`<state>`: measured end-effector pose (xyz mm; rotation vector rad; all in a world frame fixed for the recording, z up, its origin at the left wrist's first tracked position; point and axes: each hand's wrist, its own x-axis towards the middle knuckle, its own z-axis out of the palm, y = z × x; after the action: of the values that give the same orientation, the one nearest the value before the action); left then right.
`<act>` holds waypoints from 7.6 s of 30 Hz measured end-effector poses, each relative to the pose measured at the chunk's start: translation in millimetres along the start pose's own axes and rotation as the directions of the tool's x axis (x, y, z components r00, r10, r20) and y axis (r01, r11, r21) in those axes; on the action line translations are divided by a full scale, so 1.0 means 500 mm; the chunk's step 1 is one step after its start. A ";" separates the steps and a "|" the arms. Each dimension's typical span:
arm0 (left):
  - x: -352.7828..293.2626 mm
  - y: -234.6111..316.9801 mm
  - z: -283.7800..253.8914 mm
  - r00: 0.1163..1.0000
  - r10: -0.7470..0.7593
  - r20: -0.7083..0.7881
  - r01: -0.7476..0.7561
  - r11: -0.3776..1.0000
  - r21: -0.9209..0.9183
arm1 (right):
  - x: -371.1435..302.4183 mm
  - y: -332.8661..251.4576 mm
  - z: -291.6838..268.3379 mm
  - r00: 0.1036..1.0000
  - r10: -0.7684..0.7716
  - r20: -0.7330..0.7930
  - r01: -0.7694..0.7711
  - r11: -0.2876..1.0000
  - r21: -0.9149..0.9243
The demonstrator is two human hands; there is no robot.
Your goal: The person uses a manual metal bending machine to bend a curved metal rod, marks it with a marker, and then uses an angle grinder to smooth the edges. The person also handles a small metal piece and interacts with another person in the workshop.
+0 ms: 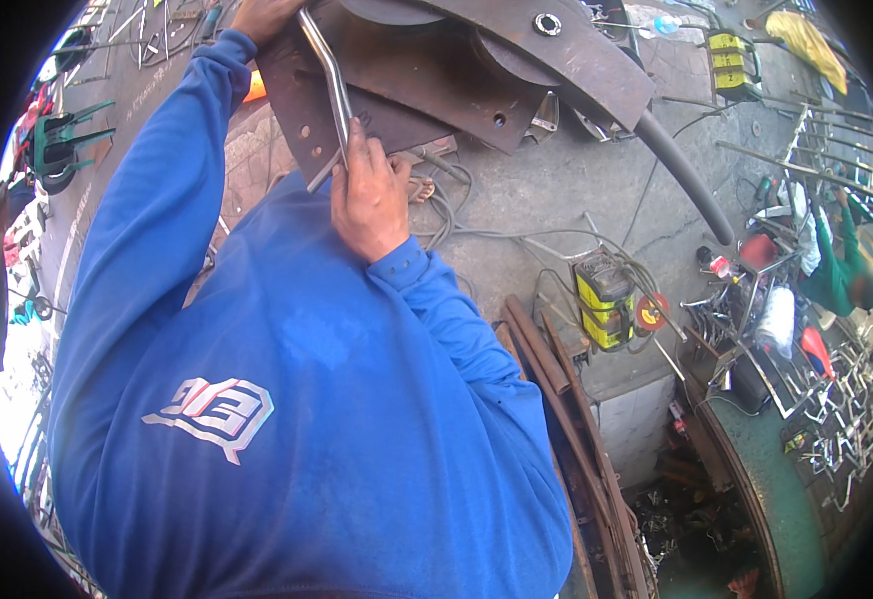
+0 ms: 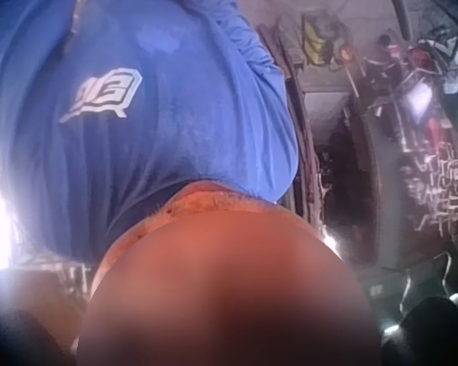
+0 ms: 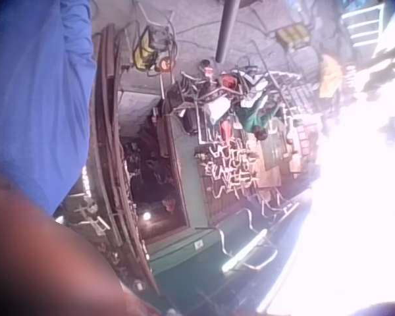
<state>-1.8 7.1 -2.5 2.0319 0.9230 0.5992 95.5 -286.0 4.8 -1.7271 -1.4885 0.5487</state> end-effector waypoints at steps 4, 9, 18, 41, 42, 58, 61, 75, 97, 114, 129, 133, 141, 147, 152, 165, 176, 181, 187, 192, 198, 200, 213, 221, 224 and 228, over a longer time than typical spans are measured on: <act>0.002 -0.007 0.001 0.999 0.051 0.016 -0.050 0.998 -0.029 | -0.001 -0.001 0.001 1.000 0.014 0.011 -0.014 1.000 0.021; 0.003 -0.010 0.001 0.999 0.037 0.002 -0.037 0.999 -0.024 | 0.001 0.000 -0.001 0.999 0.035 0.012 -0.036 0.998 0.055; 0.005 -0.012 -0.001 0.997 0.083 -0.002 -0.083 0.996 0.023 | 0.002 -0.007 -0.007 0.998 0.054 0.035 -0.055 0.998 0.042; 0.004 -0.031 0.004 0.993 0.119 0.015 -0.120 0.985 0.127 | -0.025 -0.014 -0.053 0.972 0.226 -0.061 -0.226 0.974 0.019; 0.002 -0.027 0.005 0.991 0.133 0.004 -0.133 0.982 0.131 | -0.023 -0.020 -0.048 0.972 0.228 -0.052 -0.228 0.974 0.016; -0.019 0.044 -0.068 0.642 0.737 0.209 -0.758 0.651 0.032 | -0.012 -0.125 0.014 0.738 0.570 -0.361 -0.497 0.821 0.281; -0.031 0.066 -0.156 0.515 0.756 0.404 -0.777 0.611 -0.151 | -0.044 -0.191 0.026 0.785 0.555 -0.275 -0.359 0.770 0.528; -0.194 -0.057 -0.275 0.432 0.249 0.867 -0.069 0.967 -0.243 | -0.112 -0.311 0.248 0.613 0.730 -0.303 -0.698 0.680 0.227; 0.025 0.015 -0.085 0.455 0.791 0.410 -0.847 0.526 -0.075 | 0.022 -0.115 0.100 0.498 0.354 -0.791 -0.711 0.690 -0.138; 0.042 -0.065 -0.018 0.531 0.759 0.375 -0.766 0.620 -0.170 | -0.168 0.021 0.940 0.133 0.956 0.263 0.761 -0.269 0.591; 0.027 -0.062 -0.027 0.664 0.539 0.517 -0.564 0.816 -0.127 | -0.080 0.034 1.000 -0.578 0.725 0.374 0.399 -0.149 0.905; 0.008 -0.053 -0.030 0.562 0.717 0.413 -0.804 0.591 0.068 | -0.218 -0.010 0.680 -0.549 0.823 -0.143 0.249 0.324 0.913; 0.011 -0.032 -0.060 0.573 0.740 0.353 -0.767 0.636 -0.088 | 0.007 0.213 -0.141 0.455 0.691 -0.562 -0.057 0.653 0.755; 0.001 -0.049 -0.045 0.621 0.744 0.248 -0.752 0.654 -0.078 | 0.129 0.328 -0.173 0.749 0.588 -0.307 -0.197 0.640 0.743; -0.012 -0.027 -0.048 0.683 0.702 0.201 -0.711 0.702 -0.034 | 0.141 0.337 -0.174 0.830 0.475 -0.293 -0.303 0.824 0.479; -0.009 0.001 -0.045 0.730 0.622 0.284 -0.661 0.748 0.059 | 0.182 0.357 -0.178 0.957 0.198 -0.210 -0.207 0.978 -0.018; -0.011 -0.011 -0.034 0.865 0.501 0.006 -0.501 0.865 0.044 | -0.193 0.199 -0.172 0.463 0.678 -0.571 0.595 0.239 0.767; -0.022 0.009 -0.045 0.999 -0.037 0.013 0.032 0.970 0.241 | -0.120 -0.041 -0.111 0.628 0.552 -0.549 -0.406 0.834 0.374; 0.030 0.047 -0.050 0.940 -0.253 0.230 0.170 0.929 0.328 | 0.010 -0.081 0.028 0.756 0.511 -0.410 -0.589 0.803 -0.086; 0.005 0.044 -0.031 0.984 -0.134 0.116 0.090 0.942 0.323 | -0.008 -0.090 0.010 0.854 0.454 -0.252 -0.499 0.853 -0.153; -0.026 0.058 -0.003 0.998 0.000 -0.060 0.016 0.964 0.264 | -0.030 -0.133 -0.004 0.926 0.344 -0.154 -0.351 0.936 -0.019; -0.028 0.067 0.002 0.996 0.025 -0.082 0.000 0.957 0.291 | -0.026 -0.120 -0.007 0.915 0.403 -0.023 -0.404 0.914 -0.033; -0.051 0.050 0.031 0.984 -0.051 -0.173 0.099 0.954 0.283 | -0.005 -0.050 -0.024 0.988 0.137 0.070 -0.145 0.983 0.110; -0.047 0.021 0.036 0.985 0.002 -0.172 0.038 0.973 0.227 | 0.004 -0.045 -0.032 0.973 0.161 0.164 -0.184 0.974 0.132; -0.048 0.017 0.029 0.991 -0.010 -0.132 0.039 0.974 0.221 | 0.004 -0.050 -0.035 0.965 0.175 0.194 -0.206 0.967 0.152; -0.050 0.019 0.028 0.993 0.003 -0.120 0.024 0.975 0.222 | 0.007 -0.053 -0.038 0.942 0.223 0.252 -0.268 0.950 0.161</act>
<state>-3.9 -23.2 -4.7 2.2073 1.1141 0.6418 94.0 -287.4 37.6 -1.7507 -1.3272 1.0246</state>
